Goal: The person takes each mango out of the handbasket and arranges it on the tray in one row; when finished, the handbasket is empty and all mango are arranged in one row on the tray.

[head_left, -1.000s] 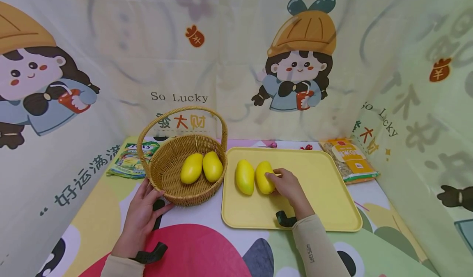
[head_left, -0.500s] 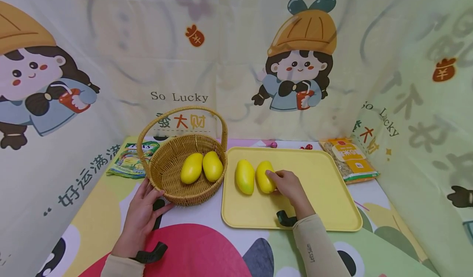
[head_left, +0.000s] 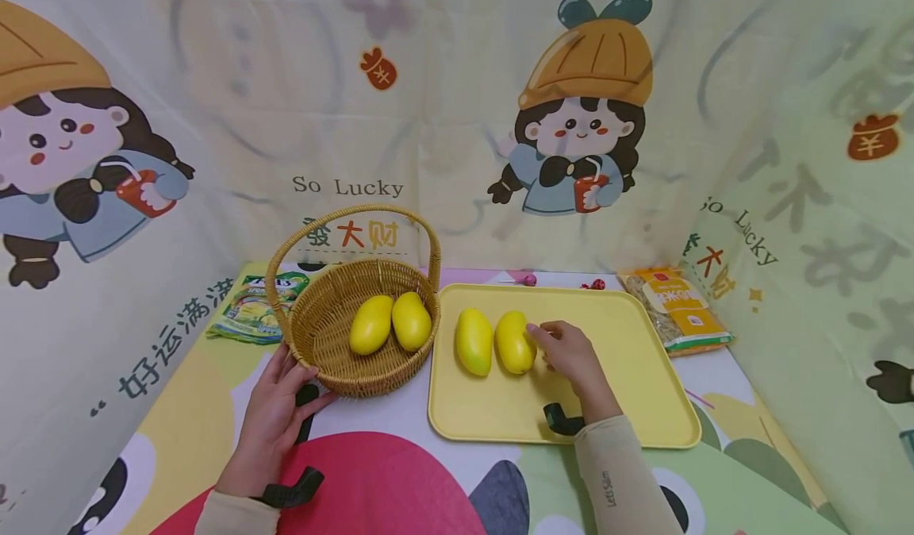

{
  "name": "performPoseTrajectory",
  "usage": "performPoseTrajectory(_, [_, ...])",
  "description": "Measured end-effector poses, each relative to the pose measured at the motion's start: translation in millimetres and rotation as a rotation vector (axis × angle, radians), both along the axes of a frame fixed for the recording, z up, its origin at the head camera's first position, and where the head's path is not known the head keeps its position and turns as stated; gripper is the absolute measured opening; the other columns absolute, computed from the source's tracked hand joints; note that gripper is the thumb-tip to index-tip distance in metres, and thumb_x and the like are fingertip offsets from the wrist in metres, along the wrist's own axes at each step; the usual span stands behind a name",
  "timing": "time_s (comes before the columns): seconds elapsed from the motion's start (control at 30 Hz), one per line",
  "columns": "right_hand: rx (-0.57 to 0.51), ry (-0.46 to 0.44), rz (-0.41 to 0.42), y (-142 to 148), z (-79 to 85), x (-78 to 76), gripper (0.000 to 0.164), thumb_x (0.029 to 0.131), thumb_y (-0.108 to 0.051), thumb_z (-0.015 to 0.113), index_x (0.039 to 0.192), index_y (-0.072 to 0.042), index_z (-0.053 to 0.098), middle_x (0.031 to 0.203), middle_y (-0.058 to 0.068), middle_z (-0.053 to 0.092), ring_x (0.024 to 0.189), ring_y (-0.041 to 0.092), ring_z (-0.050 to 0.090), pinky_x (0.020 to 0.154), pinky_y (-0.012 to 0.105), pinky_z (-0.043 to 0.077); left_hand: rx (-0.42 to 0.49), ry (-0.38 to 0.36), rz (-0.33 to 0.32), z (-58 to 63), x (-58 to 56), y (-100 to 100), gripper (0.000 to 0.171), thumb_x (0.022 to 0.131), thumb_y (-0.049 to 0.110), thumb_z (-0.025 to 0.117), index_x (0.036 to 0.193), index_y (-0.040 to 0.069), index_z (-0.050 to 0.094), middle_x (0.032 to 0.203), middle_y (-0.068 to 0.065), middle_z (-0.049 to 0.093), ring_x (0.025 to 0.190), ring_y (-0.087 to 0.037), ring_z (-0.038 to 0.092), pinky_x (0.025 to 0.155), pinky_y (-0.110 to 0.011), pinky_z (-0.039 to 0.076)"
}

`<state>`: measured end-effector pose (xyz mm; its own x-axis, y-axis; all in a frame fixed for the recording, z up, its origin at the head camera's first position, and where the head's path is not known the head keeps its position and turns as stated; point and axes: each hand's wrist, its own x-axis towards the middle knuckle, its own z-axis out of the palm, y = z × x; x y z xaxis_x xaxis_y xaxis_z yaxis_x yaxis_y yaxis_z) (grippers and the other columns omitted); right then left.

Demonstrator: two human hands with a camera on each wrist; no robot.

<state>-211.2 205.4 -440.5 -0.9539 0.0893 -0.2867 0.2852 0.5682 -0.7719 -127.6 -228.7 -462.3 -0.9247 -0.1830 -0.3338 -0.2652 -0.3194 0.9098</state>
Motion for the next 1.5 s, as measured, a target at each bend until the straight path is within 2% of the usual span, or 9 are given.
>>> performPoseTrajectory(0.1, [0.006, 0.045, -0.031, 1.6, 9.0, -0.9, 0.069, 0.103, -0.055, 0.059, 0.149, -0.004, 0.056, 0.146, 0.022, 0.059, 0.117, 0.035, 0.062, 0.101, 0.046, 0.058, -0.006, 0.002, 0.003, 1.8, 0.2, -0.9, 0.083, 0.11, 0.008, 0.046, 0.167, 0.051, 0.003, 0.18, 0.008, 0.0, 0.162, -0.03, 0.024, 0.105, -0.066, 0.049])
performPoseTrajectory(0.2, [-0.025, 0.128, -0.085, 0.9, 21.2, 1.7, 0.062, 0.104, -0.053, 0.06, 0.144, -0.006, 0.06, 0.14, 0.02, 0.062, 0.116, 0.036, 0.061, 0.101, 0.045, 0.056, -0.005, 0.005, 0.009, 2.9, 0.0, -0.8, 0.083, 0.11, 0.009, 0.046, 0.167, 0.051, 0.003, 0.18, 0.007, 0.0, 0.162, -0.03, 0.024, 0.106, -0.065, 0.048])
performPoseTrajectory(0.37, [-0.12, 0.322, -0.13, -16.1, 42.2, 15.8, 0.048, 0.102, -0.046, 0.067, 0.134, -0.01, 0.068, 0.118, 0.014, 0.07, 0.093, 0.034, 0.068, 0.075, 0.026, 0.058, 0.002, 0.0, 0.011, 1.7, 0.7, 1.2, 0.083, 0.109, 0.008, 0.045, 0.167, 0.049, 0.002, 0.181, 0.006, 0.0, 0.163, -0.03, 0.02, 0.106, -0.066, 0.048])
performPoseTrajectory(0.47, [-0.114, 0.409, -0.05, -38.0, 54.1, 24.2, 0.046, 0.1, -0.041, 0.072, 0.135, -0.012, 0.067, 0.117, 0.013, 0.072, 0.094, 0.031, 0.07, 0.07, 0.026, 0.061, 0.0, -0.001, 0.01, 1.2, 1.2, 1.7, 0.083, 0.109, 0.007, 0.044, 0.168, 0.048, 0.003, 0.181, 0.005, 0.001, 0.163, -0.031, 0.021, 0.106, -0.067, 0.048])
performPoseTrajectory(0.67, [-0.016, 0.528, 0.301, -100.0, 76.0, 16.3, 0.054, 0.095, -0.033, 0.08, 0.144, -0.016, 0.064, 0.133, 0.01, 0.071, 0.112, 0.027, 0.071, 0.089, 0.041, 0.065, -0.017, 0.007, 0.01, 1.1, 0.5, 0.2, 0.082, 0.109, 0.01, 0.047, 0.168, 0.048, 0.004, 0.181, 0.005, 0.002, 0.161, -0.033, 0.024, 0.106, -0.066, 0.049])
performPoseTrajectory(0.93, [0.24, 0.4, 0.67, -176.7, 73.2, -31.3, 0.062, 0.094, -0.034, 0.078, 0.148, -0.01, 0.06, 0.148, 0.009, 0.065, 0.133, 0.03, 0.061, 0.115, 0.047, 0.051, -0.011, -0.002, 0.009, 2.1, 0.4, -0.1, 0.083, 0.109, 0.011, 0.048, 0.168, 0.046, 0.002, 0.181, 0.006, 0.001, 0.162, -0.033, 0.021, 0.106, -0.065, 0.049])
performPoseTrajectory(1.1, [0.384, 0.248, 0.722, -201.1, 74.2, -51.0, 0.067, 0.092, -0.031, 0.081, 0.15, -0.006, 0.058, 0.149, 0.011, 0.064, 0.136, 0.031, 0.06, 0.115, 0.044, 0.05, -0.011, -0.01, 0.012, 2.3, 0.2, -0.6, 0.083, 0.109, 0.012, 0.049, 0.169, 0.046, 0.002, 0.181, 0.006, 0.002, 0.162, -0.032, 0.022, 0.106, -0.064, 0.05])
performPoseTrajectory(1.33, [0.452, 0.1, 0.713, -217.7, 76.8, -66.7, 0.065, 0.089, -0.03, 0.083, 0.145, -0.007, 0.062, 0.144, 0.009, 0.067, 0.13, 0.027, 0.062, 0.11, 0.039, 0.053, -0.003, -0.01, 0.007, 1.4, -0.7, -1.2, 0.083, 0.109, 0.011, 0.049, 0.168, 0.048, 0.003, 0.181, 0.006, 0.0, 0.162, -0.033, 0.023, 0.105, -0.063, 0.051])
performPoseTrajectory(1.5, [0.622, 0.066, 0.84, -225.3, 70.1, -69.2, 0.06, 0.091, -0.033, 0.08, 0.145, -0.011, 0.066, 0.149, 0.005, 0.065, 0.136, 0.024, 0.059, 0.113, 0.035, 0.05, 0.0, -0.013, 0.0, 0.4, -0.5, -1.4, 0.083, 0.109, 0.01, 0.048, 0.168, 0.047, 0.002, 0.18, 0.006, 0.0, 0.162, -0.033, 0.023, 0.104, -0.063, 0.051])
